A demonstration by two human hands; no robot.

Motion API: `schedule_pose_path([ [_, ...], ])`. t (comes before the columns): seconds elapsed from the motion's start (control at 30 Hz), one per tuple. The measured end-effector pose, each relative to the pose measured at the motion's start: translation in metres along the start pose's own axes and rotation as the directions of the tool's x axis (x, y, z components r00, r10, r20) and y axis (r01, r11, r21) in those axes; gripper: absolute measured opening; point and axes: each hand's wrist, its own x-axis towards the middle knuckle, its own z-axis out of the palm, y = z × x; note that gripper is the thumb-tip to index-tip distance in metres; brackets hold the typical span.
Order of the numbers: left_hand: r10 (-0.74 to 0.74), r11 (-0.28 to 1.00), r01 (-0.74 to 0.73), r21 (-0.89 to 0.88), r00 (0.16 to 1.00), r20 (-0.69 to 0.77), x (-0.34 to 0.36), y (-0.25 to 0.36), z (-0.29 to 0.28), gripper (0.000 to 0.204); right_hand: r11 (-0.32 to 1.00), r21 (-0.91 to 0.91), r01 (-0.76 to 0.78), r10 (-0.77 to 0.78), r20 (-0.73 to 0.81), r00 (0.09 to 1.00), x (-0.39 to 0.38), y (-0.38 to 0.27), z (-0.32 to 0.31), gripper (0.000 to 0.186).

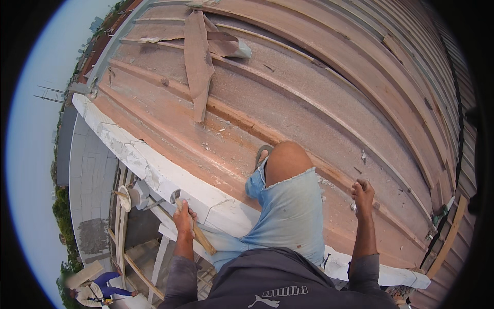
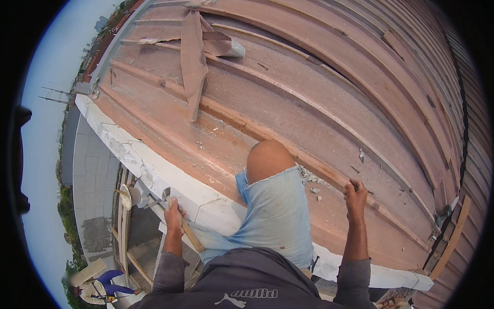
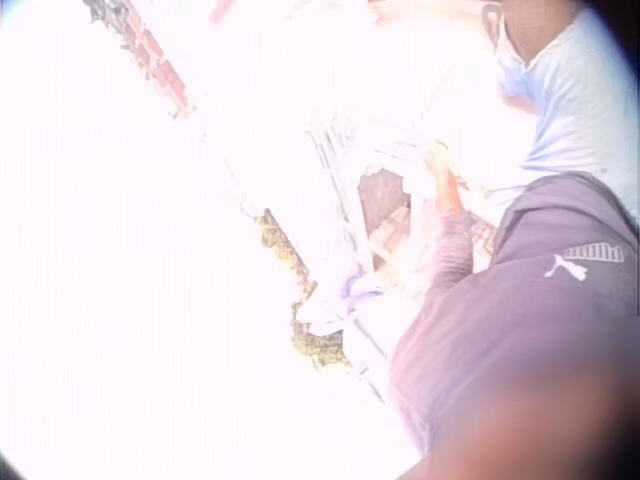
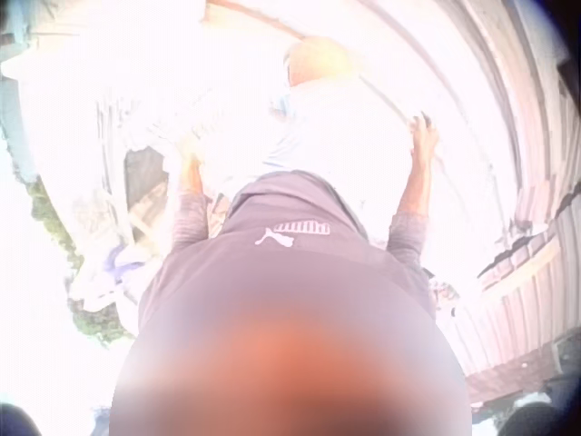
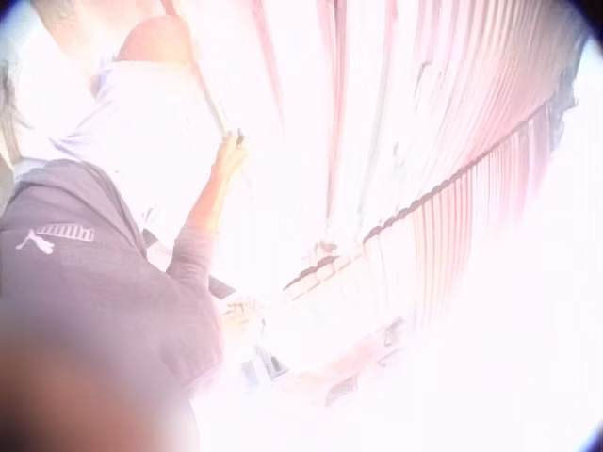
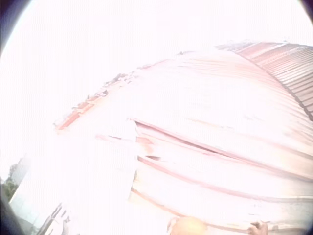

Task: The person secures white roof tiles along the edge of a reddish-brown tiled roof using a hammer and nails. They repeatedly position tiles, drive nails into the underlying structure, and clear debris from the work area.

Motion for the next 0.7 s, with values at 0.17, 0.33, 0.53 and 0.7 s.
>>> schedule_pose_path([
  [0.17, -0.081, 0.996, 0.073, -0.059, 0.988, -0.131, 0.029, -0.041, -0.027, 0.037, 0.933, -0.069, -0.354, 0.356, 0.021, 0.934, 0.026, 0.162, 0.008, 0.016],
  [0.33, -0.065, 0.995, 0.061, -0.080, 0.997, -0.040, 0.036, -0.059, -0.029, 0.033, 0.798, -0.593, -0.107, 0.198, 0.090, 0.976, 0.017, 0.241, 0.056, 0.024],
  [0.53, -0.055, 0.997, 0.052, -0.053, 0.997, -0.054, 0.032, -0.053, -0.025, 0.030, 0.779, -0.624, -0.068, 0.191, 0.133, 0.972, 0.020, 0.214, 0.128, 0.021],
  [0.7, -0.038, 0.999, 0.037, -0.026, 0.998, -0.044, 0.024, -0.048, -0.022, 0.026, 0.670, -0.723, 0.168, -0.011, 0.216, 0.976, 0.035, 0.170, 0.179, 0.019],
])
